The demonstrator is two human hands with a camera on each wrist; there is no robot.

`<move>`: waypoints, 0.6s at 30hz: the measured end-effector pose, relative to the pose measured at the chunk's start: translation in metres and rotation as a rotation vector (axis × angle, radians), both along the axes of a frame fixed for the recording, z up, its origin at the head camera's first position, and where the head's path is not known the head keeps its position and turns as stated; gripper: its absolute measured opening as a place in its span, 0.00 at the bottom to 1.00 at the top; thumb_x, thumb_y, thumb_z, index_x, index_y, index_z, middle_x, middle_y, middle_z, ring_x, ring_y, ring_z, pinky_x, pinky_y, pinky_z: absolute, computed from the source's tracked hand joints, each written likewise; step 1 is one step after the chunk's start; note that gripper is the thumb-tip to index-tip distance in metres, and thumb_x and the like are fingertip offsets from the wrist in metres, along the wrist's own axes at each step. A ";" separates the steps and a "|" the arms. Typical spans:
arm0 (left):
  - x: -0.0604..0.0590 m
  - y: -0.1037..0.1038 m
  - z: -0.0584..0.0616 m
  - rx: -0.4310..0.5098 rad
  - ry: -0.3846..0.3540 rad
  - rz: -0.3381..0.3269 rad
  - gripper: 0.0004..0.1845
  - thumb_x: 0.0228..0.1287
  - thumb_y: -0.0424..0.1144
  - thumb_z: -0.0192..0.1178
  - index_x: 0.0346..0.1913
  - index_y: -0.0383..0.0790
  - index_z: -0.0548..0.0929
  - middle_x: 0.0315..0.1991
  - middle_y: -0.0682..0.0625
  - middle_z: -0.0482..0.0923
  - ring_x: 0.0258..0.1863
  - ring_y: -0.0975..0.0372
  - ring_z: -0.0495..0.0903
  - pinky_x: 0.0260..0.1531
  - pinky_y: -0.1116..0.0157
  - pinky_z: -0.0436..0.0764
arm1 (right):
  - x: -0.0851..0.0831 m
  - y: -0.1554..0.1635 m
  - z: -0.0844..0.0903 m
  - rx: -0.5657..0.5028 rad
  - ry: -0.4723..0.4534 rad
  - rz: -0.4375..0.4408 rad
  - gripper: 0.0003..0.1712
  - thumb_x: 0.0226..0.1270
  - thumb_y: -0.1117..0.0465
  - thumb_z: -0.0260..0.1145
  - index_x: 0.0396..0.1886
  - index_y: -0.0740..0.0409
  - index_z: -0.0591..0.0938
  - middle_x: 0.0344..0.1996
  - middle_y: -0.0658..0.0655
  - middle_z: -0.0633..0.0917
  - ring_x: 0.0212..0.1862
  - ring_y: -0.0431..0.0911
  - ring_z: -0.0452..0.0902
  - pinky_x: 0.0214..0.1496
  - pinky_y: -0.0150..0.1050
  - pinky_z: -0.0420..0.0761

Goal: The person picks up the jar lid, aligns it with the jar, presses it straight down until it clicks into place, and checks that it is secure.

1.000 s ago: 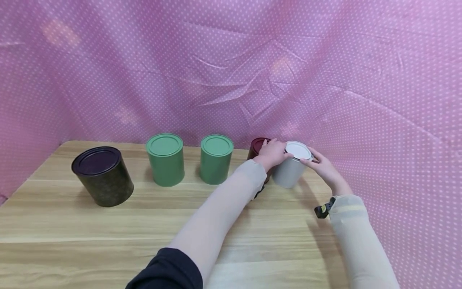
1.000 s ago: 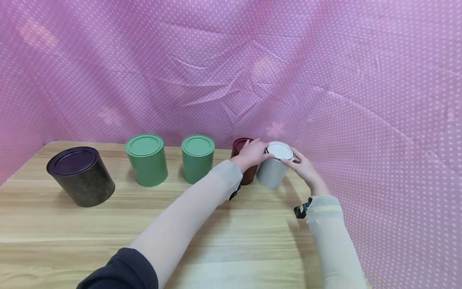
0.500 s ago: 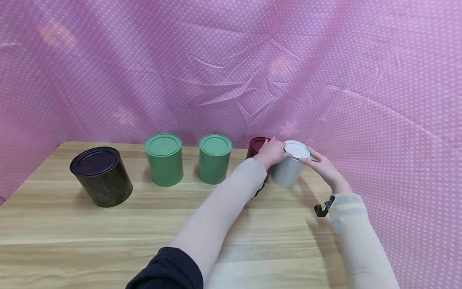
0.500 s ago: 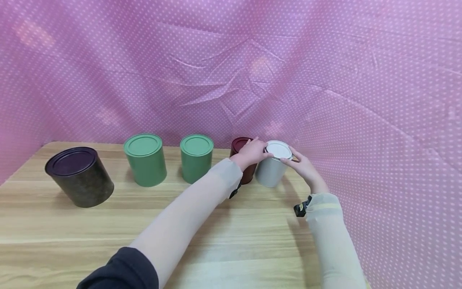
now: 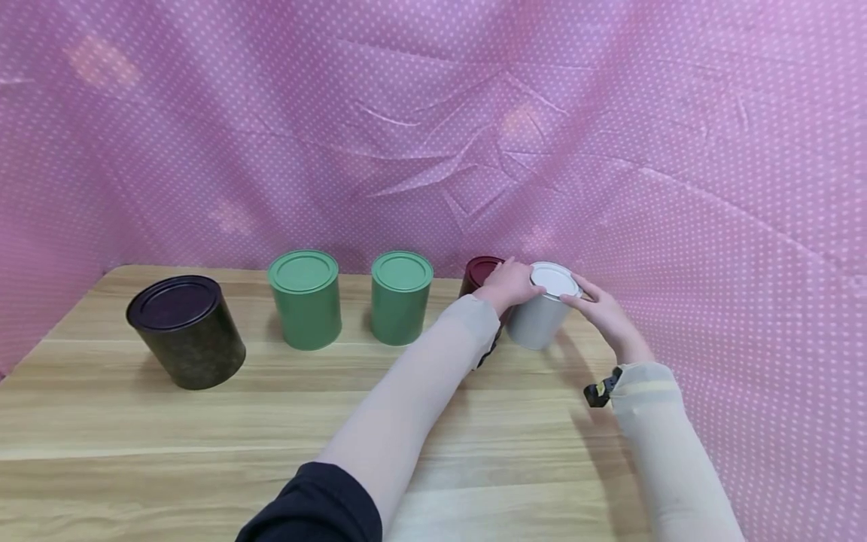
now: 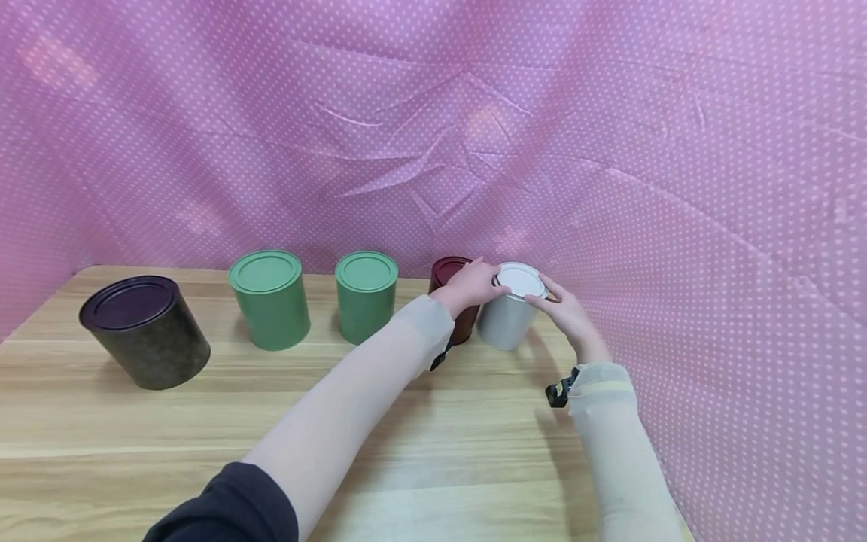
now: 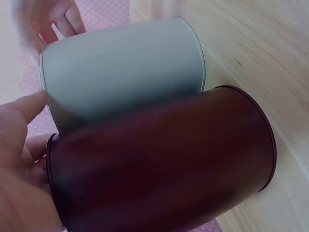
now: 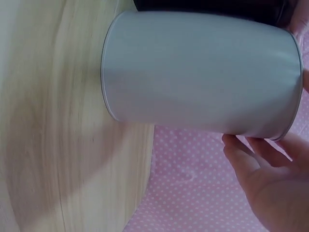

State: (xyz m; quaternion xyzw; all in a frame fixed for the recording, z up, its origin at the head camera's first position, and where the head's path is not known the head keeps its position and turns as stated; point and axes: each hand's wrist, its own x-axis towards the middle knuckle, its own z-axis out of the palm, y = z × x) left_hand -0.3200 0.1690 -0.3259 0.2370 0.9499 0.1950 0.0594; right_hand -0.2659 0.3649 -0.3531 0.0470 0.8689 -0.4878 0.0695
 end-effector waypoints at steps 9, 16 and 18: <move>-0.001 -0.003 -0.003 0.033 0.003 0.025 0.25 0.67 0.57 0.55 0.63 0.51 0.77 0.62 0.58 0.76 0.70 0.61 0.63 0.65 0.60 0.71 | 0.002 -0.009 0.000 -0.054 -0.018 -0.038 0.44 0.71 0.48 0.57 0.79 0.43 0.45 0.78 0.58 0.42 0.77 0.62 0.36 0.73 0.68 0.40; -0.004 -0.005 -0.003 0.053 -0.007 0.039 0.28 0.66 0.58 0.56 0.66 0.52 0.75 0.62 0.57 0.76 0.65 0.63 0.69 0.61 0.63 0.73 | 0.001 -0.012 -0.003 -0.040 -0.010 -0.051 0.45 0.70 0.43 0.57 0.79 0.39 0.44 0.78 0.56 0.44 0.77 0.60 0.39 0.75 0.65 0.45; -0.004 -0.005 -0.003 0.056 -0.012 0.045 0.28 0.66 0.58 0.56 0.66 0.53 0.75 0.62 0.57 0.76 0.64 0.64 0.70 0.60 0.63 0.74 | 0.001 -0.013 -0.003 -0.042 0.001 -0.052 0.45 0.70 0.43 0.58 0.79 0.41 0.45 0.78 0.57 0.44 0.77 0.60 0.40 0.75 0.63 0.46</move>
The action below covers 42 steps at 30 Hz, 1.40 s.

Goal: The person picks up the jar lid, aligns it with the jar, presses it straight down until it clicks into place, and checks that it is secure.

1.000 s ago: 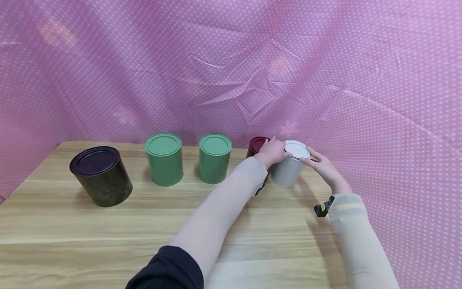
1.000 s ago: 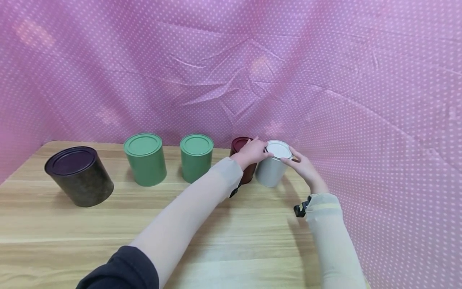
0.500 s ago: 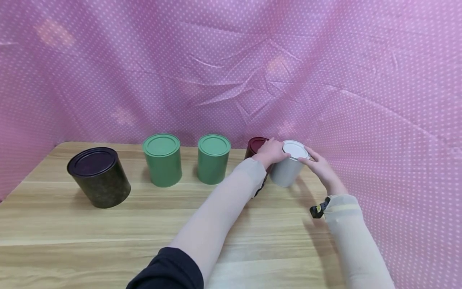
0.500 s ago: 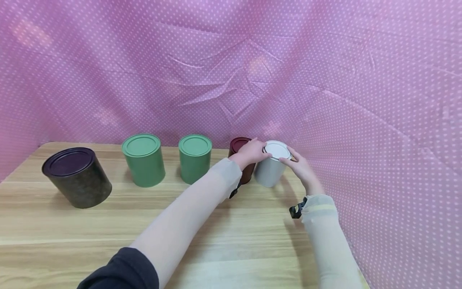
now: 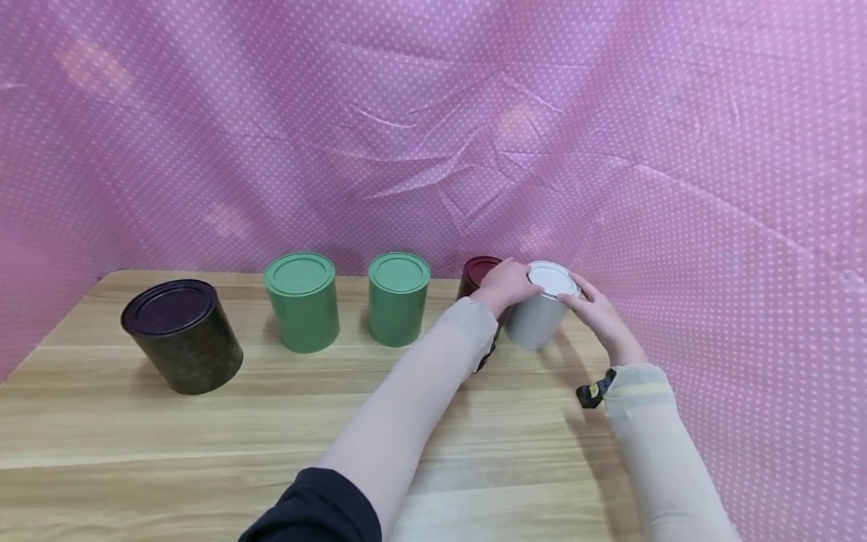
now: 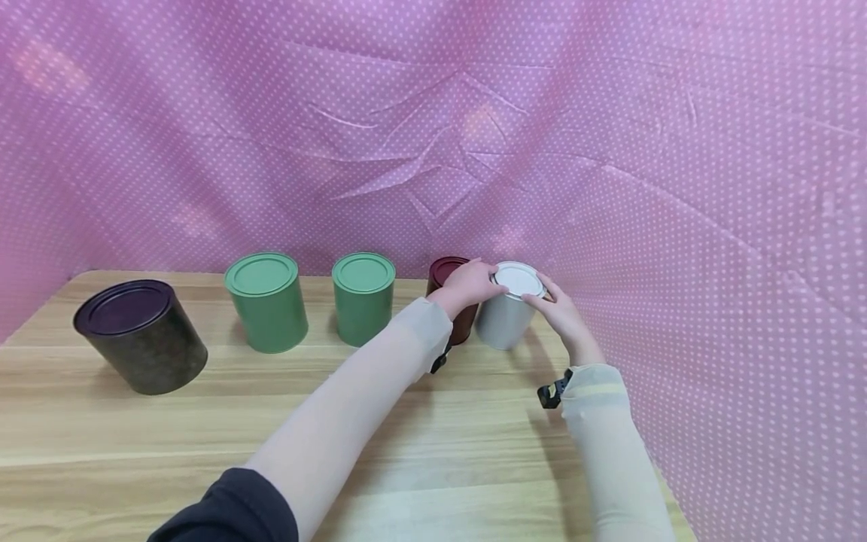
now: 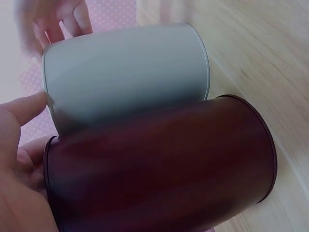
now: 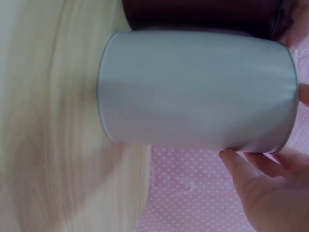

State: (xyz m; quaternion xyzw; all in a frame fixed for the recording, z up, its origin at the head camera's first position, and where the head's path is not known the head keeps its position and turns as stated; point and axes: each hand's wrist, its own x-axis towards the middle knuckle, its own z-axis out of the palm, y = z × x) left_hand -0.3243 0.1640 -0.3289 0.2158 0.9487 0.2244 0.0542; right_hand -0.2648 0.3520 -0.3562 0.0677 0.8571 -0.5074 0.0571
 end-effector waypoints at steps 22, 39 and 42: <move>0.003 0.002 -0.010 -0.023 -0.006 0.048 0.25 0.62 0.59 0.58 0.61 0.56 0.79 0.58 0.57 0.79 0.52 0.64 0.78 0.47 0.64 0.79 | 0.003 -0.006 -0.004 -0.182 0.014 0.026 0.45 0.73 0.57 0.57 0.78 0.60 0.42 0.78 0.62 0.42 0.78 0.56 0.39 0.78 0.50 0.48; 0.003 0.007 0.000 -0.093 0.053 0.063 0.15 0.67 0.47 0.50 0.48 0.51 0.84 0.57 0.55 0.79 0.56 0.62 0.77 0.47 0.62 0.81 | -0.003 -0.007 0.005 -0.155 0.012 0.013 0.42 0.72 0.63 0.52 0.77 0.62 0.41 0.77 0.65 0.43 0.77 0.58 0.42 0.77 0.50 0.51; 0.001 -0.001 0.004 -0.089 0.062 0.042 0.11 0.67 0.46 0.51 0.37 0.49 0.82 0.49 0.55 0.82 0.47 0.62 0.80 0.42 0.62 0.81 | -0.005 -0.010 0.008 -0.199 0.005 0.035 0.42 0.72 0.66 0.51 0.77 0.63 0.40 0.77 0.66 0.42 0.77 0.57 0.43 0.77 0.46 0.51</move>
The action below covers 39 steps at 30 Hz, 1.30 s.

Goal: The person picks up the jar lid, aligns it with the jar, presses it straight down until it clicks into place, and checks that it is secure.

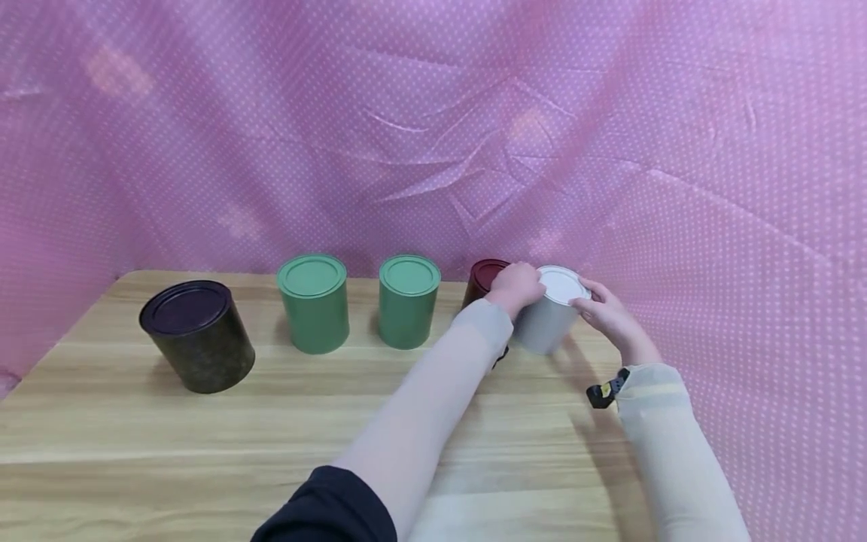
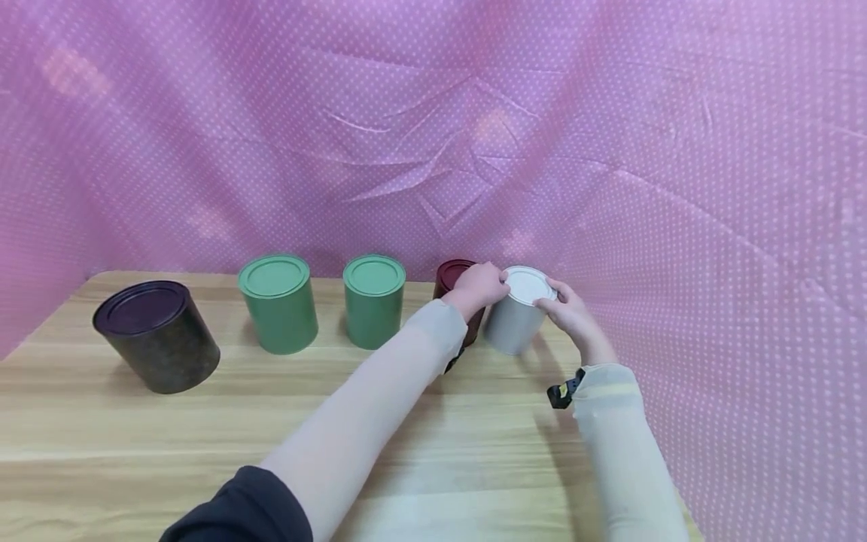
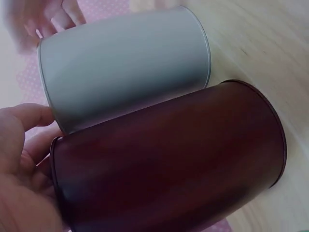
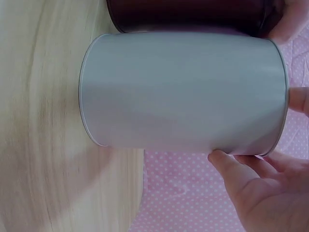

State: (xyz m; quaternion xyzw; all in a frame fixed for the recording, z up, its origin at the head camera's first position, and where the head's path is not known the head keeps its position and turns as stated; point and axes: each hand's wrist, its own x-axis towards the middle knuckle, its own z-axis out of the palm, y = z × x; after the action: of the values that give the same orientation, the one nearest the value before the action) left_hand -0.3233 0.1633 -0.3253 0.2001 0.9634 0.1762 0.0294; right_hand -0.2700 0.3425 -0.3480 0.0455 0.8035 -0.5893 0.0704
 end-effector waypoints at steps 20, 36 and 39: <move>-0.010 -0.018 0.006 0.028 -0.048 0.039 0.10 0.69 0.44 0.50 0.35 0.48 0.80 0.46 0.54 0.80 0.41 0.63 0.77 0.39 0.61 0.80 | -0.016 -0.016 0.013 0.098 -0.024 0.059 0.44 0.70 0.63 0.54 0.77 0.63 0.42 0.76 0.70 0.43 0.76 0.62 0.41 0.77 0.55 0.51; 0.003 -0.029 0.018 0.009 0.004 -0.104 0.18 0.73 0.51 0.50 0.61 0.54 0.79 0.57 0.59 0.79 0.59 0.64 0.75 0.56 0.63 0.77 | 0.004 -0.010 0.028 0.408 -0.031 0.099 0.44 0.73 0.50 0.54 0.77 0.61 0.43 0.75 0.73 0.46 0.74 0.70 0.40 0.71 0.70 0.47; 0.006 -0.039 0.023 0.012 0.023 -0.120 0.21 0.73 0.52 0.49 0.65 0.53 0.76 0.63 0.58 0.76 0.69 0.62 0.67 0.66 0.64 0.69 | 0.010 -0.011 0.032 0.442 -0.009 0.084 0.44 0.74 0.48 0.52 0.77 0.61 0.43 0.75 0.72 0.42 0.74 0.71 0.38 0.70 0.71 0.48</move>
State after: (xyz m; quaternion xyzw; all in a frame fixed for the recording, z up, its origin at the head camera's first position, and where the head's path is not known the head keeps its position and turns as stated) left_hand -0.3176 0.1243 -0.3019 0.2596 0.9488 0.1777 0.0276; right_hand -0.2601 0.3316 -0.3156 0.0287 0.9140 -0.3954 0.0867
